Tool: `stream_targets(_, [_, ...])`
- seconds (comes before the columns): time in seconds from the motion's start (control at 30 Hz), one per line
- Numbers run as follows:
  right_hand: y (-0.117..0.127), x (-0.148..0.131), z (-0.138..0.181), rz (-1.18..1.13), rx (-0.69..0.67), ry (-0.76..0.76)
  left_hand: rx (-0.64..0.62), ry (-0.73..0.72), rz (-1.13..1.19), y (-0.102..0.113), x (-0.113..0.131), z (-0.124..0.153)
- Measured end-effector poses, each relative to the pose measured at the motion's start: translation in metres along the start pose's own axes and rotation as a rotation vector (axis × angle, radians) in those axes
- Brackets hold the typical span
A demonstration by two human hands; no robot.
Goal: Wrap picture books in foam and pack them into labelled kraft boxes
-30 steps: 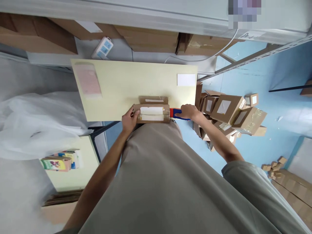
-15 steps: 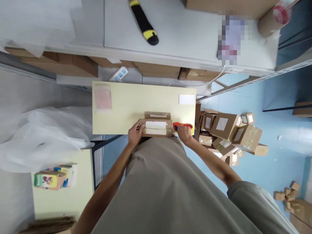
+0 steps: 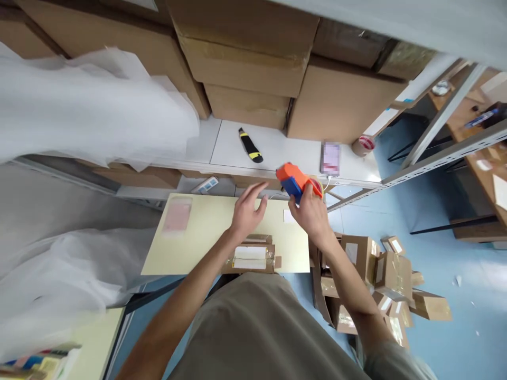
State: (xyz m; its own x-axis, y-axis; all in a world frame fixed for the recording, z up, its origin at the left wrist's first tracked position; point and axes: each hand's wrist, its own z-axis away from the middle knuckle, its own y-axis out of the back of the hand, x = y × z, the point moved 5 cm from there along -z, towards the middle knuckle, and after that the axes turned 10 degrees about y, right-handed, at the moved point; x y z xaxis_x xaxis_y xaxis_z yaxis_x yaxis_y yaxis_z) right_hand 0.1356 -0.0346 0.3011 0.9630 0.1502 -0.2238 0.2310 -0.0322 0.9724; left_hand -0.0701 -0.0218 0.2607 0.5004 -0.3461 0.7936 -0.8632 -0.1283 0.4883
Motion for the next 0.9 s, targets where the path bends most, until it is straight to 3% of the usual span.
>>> stream_targets(0.1, [0.011, -0.007, -0.057, -0.041, 0.202, 0.14, 0.04, -0.131, 0.055, -0.008, 0.039, -0.041])
stream_targets(0.2, [-0.002, -0.005, -0.102, -0.041, 0.278, 0.184, 0.045, -0.156, 0.088, -0.013, 0.05, -0.054])
stream_targets(0.33, [-0.03, 0.004, -0.139, -0.013, 0.246, 0.119, 0.031, -0.1, 0.107, -0.011, 0.04, -0.042])
stream_targets(0.43, [-0.04, 0.01, -0.139, -0.054, 0.296, 0.157, 0.018, -0.014, 0.096, -0.003, 0.014, -0.02])
stream_targets(0.5, [-0.048, 0.015, -0.118, -0.125, 0.381, 0.194, 0.008, 0.086, 0.089, 0.005, -0.019, 0.004])
stream_targets(0.6, [-0.079, 0.025, -0.052, -0.296, 0.404, 0.189, 0.015, 0.348, 0.079, 0.024, -0.09, 0.063])
stream_targets(0.67, [-0.117, 0.031, 0.007, -0.411, 0.269, 0.11, 0.031, 0.594, 0.056, 0.037, -0.139, 0.117])
stream_targets(0.73, [-0.159, 0.032, 0.07, -0.49, 0.042, -0.019, 0.002, 0.818, 0.034, 0.045, -0.174, 0.174])
stream_targets(0.83, [-0.209, 0.024, 0.149, -0.543, -0.311, -0.198, -0.112, 0.995, 0.034, 0.045, -0.192, 0.235])
stream_targets(0.9, [-0.226, 0.016, 0.178, -0.576, -0.424, -0.249, -0.187, 1.03, 0.034, 0.039, -0.189, 0.253])
